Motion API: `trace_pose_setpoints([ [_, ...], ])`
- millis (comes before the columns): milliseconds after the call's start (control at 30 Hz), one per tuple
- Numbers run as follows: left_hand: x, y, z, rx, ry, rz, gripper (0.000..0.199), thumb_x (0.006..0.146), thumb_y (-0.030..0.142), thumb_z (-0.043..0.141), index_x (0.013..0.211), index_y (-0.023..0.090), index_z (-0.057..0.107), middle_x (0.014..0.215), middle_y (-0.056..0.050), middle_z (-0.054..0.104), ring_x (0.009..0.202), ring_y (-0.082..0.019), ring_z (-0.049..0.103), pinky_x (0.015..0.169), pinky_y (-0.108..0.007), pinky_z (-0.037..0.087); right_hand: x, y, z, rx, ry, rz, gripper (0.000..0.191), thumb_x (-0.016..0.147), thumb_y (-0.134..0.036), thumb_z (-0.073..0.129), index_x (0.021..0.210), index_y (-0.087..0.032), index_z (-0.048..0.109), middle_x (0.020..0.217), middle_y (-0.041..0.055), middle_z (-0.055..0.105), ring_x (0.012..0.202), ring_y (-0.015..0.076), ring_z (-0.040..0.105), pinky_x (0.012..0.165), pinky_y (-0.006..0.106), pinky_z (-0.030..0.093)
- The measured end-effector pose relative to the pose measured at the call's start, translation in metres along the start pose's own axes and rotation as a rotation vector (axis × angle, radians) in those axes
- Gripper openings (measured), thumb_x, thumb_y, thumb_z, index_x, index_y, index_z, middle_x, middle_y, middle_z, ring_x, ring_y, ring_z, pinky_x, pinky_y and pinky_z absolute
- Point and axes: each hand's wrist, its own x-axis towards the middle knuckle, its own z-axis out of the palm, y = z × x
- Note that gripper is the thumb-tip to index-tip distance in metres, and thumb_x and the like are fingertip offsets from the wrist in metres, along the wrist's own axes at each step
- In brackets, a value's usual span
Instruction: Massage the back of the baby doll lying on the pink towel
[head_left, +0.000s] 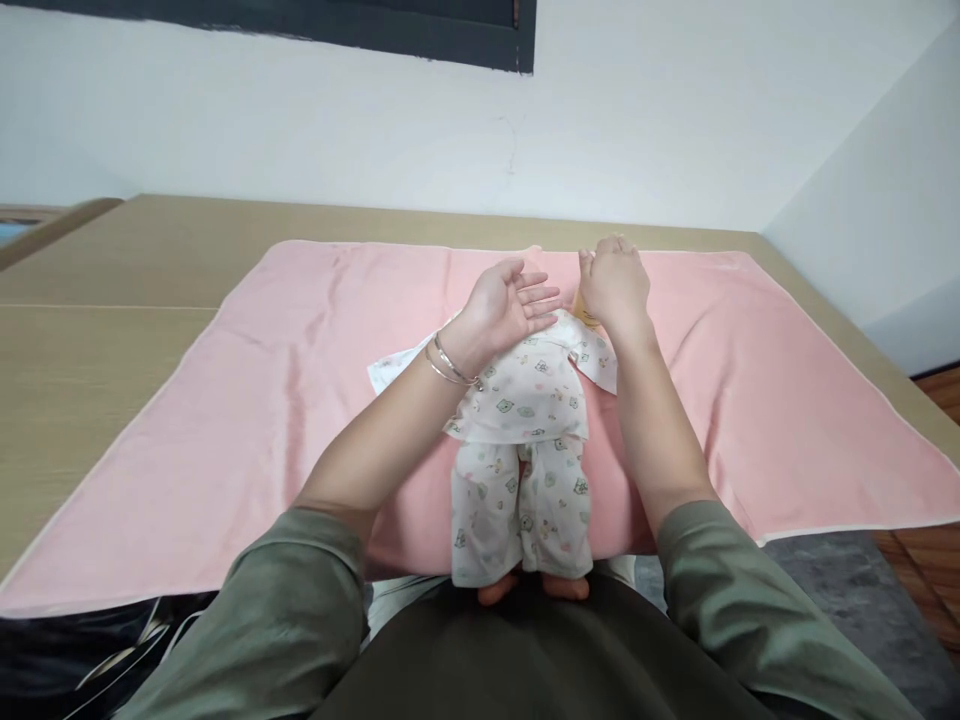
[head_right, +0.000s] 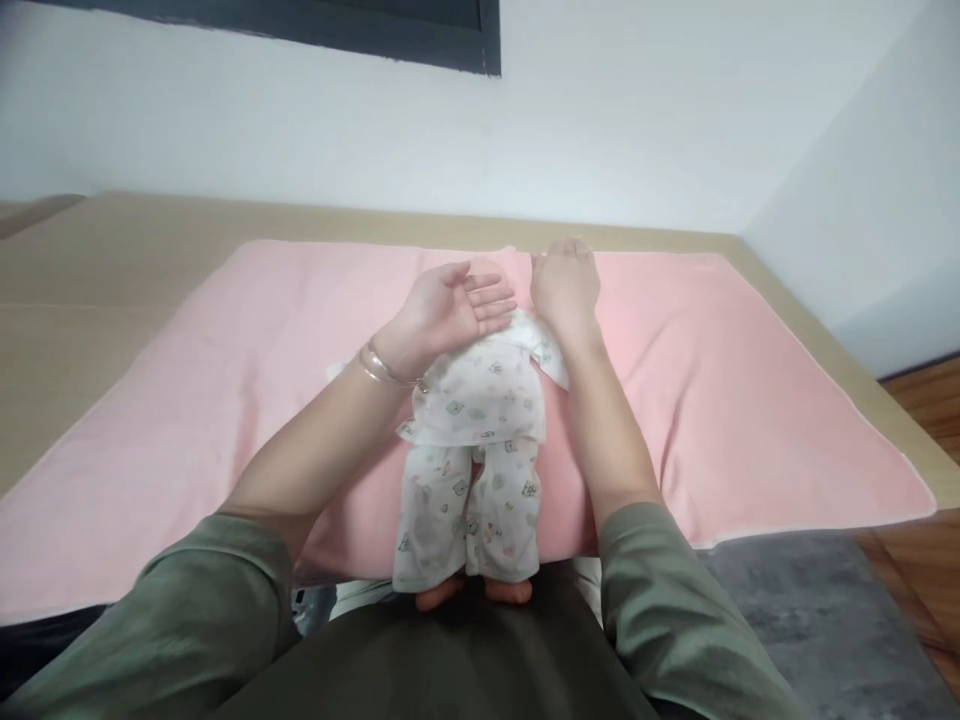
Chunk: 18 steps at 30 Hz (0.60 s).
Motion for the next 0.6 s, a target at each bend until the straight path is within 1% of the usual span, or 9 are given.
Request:
trace_pose_setpoints([
  [67, -0.017, 0.001, -0.007, -0.015, -0.012, 0.008, 0.058, 0.106, 0.044, 0.02, 0.142, 0.016, 0.056, 0.125, -0.019, 0.075, 0.118, -0.031, 0.076, 0.093, -0.049, 0.065, -0.001, 0.004, 0.001, 0.015, 0.016, -0.006, 0.061, 0.113, -0.042, 0.024, 0.139, 0.002, 0.059, 0.153, 0.0342, 0.055, 0.153, 0.0436, 0.043, 0.127, 0.069, 0.026],
  [167, -0.036, 0.002, -0.016, -0.043, -0.016, 0.056, 0.055, 0.107, 0.044, 0.023, 0.138, 0.015, 0.058, 0.124, -0.019, 0.075, 0.12, -0.032, 0.075, 0.095, -0.049, 0.064, -0.001, 0.013, -0.001, 0.059, -0.013, -0.001, 0.066, 0.114, -0.049, 0.017, 0.141, -0.007, 0.06, 0.156, 0.0288, 0.054, 0.155, 0.0426, 0.041, 0.125, 0.07, 0.03],
  [233, -0.044, 0.002, -0.02, -0.01, 0.01, 0.087, 0.056, 0.108, 0.048, 0.026, 0.139, 0.016, 0.059, 0.123, -0.018, 0.075, 0.121, -0.034, 0.074, 0.096, -0.051, 0.064, -0.004, 0.014, -0.006, 0.098, -0.016, -0.003, 0.069, 0.113, -0.055, 0.013, 0.149, -0.013, 0.055, 0.161, 0.0254, 0.05, 0.158, 0.0424, 0.036, 0.123, 0.072, 0.032],
  [300, -0.05, 0.002, -0.02, 0.04, 0.023, 0.101, 0.06, 0.108, 0.055, 0.028, 0.142, 0.016, 0.058, 0.124, -0.018, 0.075, 0.124, -0.036, 0.072, 0.096, -0.053, 0.063, -0.009, 0.007, -0.015, 0.128, 0.03, -0.045, 0.071, 0.113, -0.058, 0.009, 0.161, -0.02, 0.044, 0.169, 0.0221, 0.041, 0.163, 0.0417, 0.028, 0.122, 0.074, 0.031],
  [367, -0.056, 0.003, -0.015, 0.037, 0.002, 0.104, 0.064, 0.108, 0.06, 0.028, 0.144, 0.016, 0.058, 0.127, -0.017, 0.074, 0.128, -0.037, 0.07, 0.099, -0.053, 0.061, -0.021, -0.011, -0.026, 0.143, 0.081, -0.122, 0.07, 0.113, -0.057, 0.007, 0.169, -0.024, 0.032, 0.174, 0.019, 0.032, 0.165, 0.0398, 0.023, 0.125, 0.074, 0.027],
  [433, -0.065, 0.006, -0.008, -0.01, -0.045, 0.109, 0.065, 0.108, 0.063, 0.028, 0.145, 0.017, 0.058, 0.129, -0.016, 0.073, 0.133, -0.036, 0.067, 0.103, -0.052, 0.06, -0.038, -0.037, -0.039, 0.17, 0.094, -0.208, 0.066, 0.114, -0.052, 0.005, 0.171, -0.027, 0.025, 0.176, 0.0155, 0.029, 0.166, 0.0369, 0.022, 0.128, 0.071, 0.025],
  [500, -0.079, 0.012, -0.001, -0.043, -0.086, 0.125, 0.063, 0.111, 0.06, 0.023, 0.146, 0.02, 0.057, 0.129, -0.013, 0.074, 0.136, -0.034, 0.065, 0.105, -0.049, 0.059, -0.059, -0.066, -0.05, 0.171, 0.073, -0.296, 0.063, 0.114, -0.049, 0.006, 0.172, -0.029, 0.021, 0.178, 0.012, 0.028, 0.167, 0.0361, 0.018, 0.13, 0.071, 0.022],
  [533, -0.087, 0.016, 0.002, -0.044, -0.089, 0.138, 0.063, 0.112, 0.056, 0.017, 0.148, 0.021, 0.055, 0.129, -0.011, 0.074, 0.138, -0.033, 0.064, 0.105, -0.048, 0.059, -0.069, -0.08, -0.054, 0.159, 0.066, -0.326, 0.063, 0.114, -0.048, 0.01, 0.173, -0.027, 0.02, 0.178, 0.0126, 0.026, 0.168, 0.0372, 0.014, 0.131, 0.071, 0.02],
  [600, -0.102, 0.022, 0.007, -0.017, -0.059, 0.16, 0.068, 0.112, 0.052, 0.005, 0.152, 0.024, 0.052, 0.129, -0.009, 0.073, 0.142, -0.033, 0.061, 0.102, -0.048, 0.059, -0.089, -0.102, -0.058, 0.136, 0.1, -0.343, 0.069, 0.113, -0.052, 0.019, 0.171, -0.015, 0.02, 0.179, 0.0184, 0.021, 0.168, 0.0402, 0.003, 0.133, 0.069, 0.015],
])
